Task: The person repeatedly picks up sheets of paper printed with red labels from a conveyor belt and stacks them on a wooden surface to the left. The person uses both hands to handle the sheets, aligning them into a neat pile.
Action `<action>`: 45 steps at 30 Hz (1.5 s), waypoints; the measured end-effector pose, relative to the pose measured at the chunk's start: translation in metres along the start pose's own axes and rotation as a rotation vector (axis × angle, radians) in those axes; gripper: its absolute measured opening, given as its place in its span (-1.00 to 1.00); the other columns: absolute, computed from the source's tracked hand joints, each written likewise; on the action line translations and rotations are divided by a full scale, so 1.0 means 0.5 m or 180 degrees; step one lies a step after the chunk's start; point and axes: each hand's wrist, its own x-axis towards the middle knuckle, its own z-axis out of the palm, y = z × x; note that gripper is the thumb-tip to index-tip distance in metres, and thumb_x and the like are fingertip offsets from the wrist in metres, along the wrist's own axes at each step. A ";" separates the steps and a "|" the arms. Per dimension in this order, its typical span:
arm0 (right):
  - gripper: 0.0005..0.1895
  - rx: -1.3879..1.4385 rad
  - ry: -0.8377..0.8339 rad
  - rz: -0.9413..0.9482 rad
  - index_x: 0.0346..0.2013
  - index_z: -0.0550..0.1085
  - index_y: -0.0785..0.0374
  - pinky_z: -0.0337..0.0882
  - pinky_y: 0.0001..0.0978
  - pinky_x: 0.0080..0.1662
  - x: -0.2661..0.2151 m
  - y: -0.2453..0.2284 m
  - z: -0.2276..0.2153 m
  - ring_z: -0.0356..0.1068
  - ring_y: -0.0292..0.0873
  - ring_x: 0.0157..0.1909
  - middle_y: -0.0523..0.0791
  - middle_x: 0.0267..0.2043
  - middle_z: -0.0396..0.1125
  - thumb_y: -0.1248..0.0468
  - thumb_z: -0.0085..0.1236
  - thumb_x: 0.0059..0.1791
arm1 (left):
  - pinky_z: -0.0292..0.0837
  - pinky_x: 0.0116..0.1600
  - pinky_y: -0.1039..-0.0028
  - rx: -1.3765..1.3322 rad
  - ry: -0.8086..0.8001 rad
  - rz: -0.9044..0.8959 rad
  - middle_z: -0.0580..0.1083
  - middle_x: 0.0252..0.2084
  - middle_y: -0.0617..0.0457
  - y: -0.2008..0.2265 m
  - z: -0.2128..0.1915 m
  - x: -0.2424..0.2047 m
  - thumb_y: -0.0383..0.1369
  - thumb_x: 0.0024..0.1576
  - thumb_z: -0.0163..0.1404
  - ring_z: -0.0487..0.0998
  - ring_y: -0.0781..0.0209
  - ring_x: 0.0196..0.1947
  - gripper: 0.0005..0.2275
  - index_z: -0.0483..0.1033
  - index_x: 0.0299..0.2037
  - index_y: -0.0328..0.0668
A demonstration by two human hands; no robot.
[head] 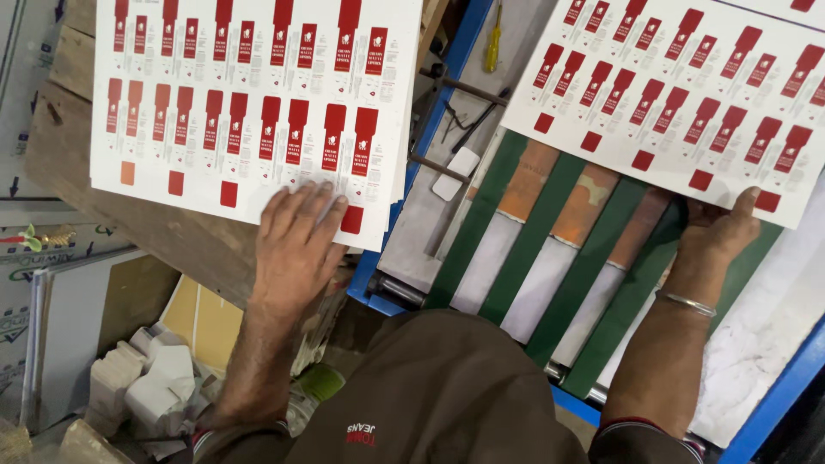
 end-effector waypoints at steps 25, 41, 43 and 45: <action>-0.29 -0.1257 -0.3501 0.1131 0.31 0.31 0.33 0.56 -0.12 0.17 -0.388 0.105 0.232 0.45 -0.02 0.21 0.01 0.23 0.36 -0.06 0.30 0.05 | 0.44 0.31 0.09 -0.0668 0.0177 -0.0367 0.51 0.14 -0.10 0.100 0.040 0.074 -0.54 0.01 0.07 0.50 -0.13 0.21 -0.64 0.55 0.07 -0.31; -0.48 -0.0593 0.0165 -0.0933 0.37 0.18 0.53 0.69 0.04 0.23 -0.134 0.009 0.003 0.53 0.18 0.26 0.23 0.34 0.31 0.57 -0.11 0.09 | 0.30 0.42 0.02 0.0097 -0.0184 -0.0215 0.44 0.29 -0.27 0.027 0.014 0.031 -0.38 0.17 0.06 0.38 -0.15 0.38 -0.57 0.48 0.24 -0.42; -0.53 -0.0281 0.0598 -0.0666 0.30 0.05 0.51 0.67 0.12 0.16 -0.117 -0.009 -0.044 0.57 0.27 0.22 0.29 0.30 0.29 0.52 -0.13 0.11 | 0.40 0.37 0.09 -0.0063 -0.0064 -0.0169 0.49 0.23 -0.24 0.027 0.014 0.024 -0.44 0.16 0.07 0.46 -0.13 0.32 -0.61 0.50 0.21 -0.41; -0.50 -0.0305 0.0379 -0.0744 0.33 0.07 0.51 0.66 0.13 0.15 -0.110 0.002 -0.080 0.55 0.25 0.22 0.28 0.31 0.28 0.54 -0.14 0.09 | 0.48 0.30 0.14 -0.0071 0.0076 -0.0057 0.54 0.17 -0.20 0.030 0.015 0.019 -0.48 0.16 0.08 0.53 -0.11 0.25 -0.66 0.53 0.16 -0.37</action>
